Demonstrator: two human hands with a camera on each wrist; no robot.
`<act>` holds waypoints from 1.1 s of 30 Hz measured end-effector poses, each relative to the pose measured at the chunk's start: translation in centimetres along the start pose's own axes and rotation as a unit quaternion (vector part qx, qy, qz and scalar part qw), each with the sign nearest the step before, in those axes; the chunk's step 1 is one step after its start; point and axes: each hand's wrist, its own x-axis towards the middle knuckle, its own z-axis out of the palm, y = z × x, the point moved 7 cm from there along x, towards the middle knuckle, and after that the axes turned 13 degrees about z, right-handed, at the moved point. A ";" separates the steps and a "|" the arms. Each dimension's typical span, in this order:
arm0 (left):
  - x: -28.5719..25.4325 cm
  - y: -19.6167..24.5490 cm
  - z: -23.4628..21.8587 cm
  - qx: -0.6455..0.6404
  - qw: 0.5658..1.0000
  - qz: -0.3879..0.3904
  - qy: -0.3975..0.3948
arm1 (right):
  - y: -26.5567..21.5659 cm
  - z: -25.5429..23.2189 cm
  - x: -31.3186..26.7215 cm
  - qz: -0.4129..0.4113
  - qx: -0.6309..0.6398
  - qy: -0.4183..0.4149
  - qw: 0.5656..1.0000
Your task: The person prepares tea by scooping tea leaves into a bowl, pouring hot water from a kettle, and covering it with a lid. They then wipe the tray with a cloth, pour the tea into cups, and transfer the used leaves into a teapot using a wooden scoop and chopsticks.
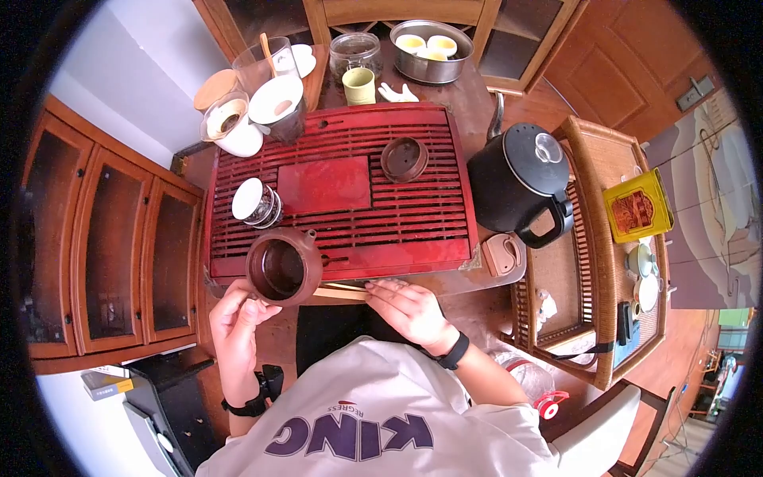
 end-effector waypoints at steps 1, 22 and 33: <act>0.0 0.0 0.0 0.005 1.000 -0.001 0.001 | 0.3 0.1 -0.1 0.001 -0.001 -0.001 1.000; 0.0 -0.2 0.5 0.010 1.000 -0.002 -0.015 | 0.8 -1.6 -0.2 0.030 -0.005 0.027 0.999; 0.4 -0.4 1.4 0.000 1.000 -0.007 -0.030 | 4.5 -9.5 -3.6 0.099 -0.123 0.095 0.983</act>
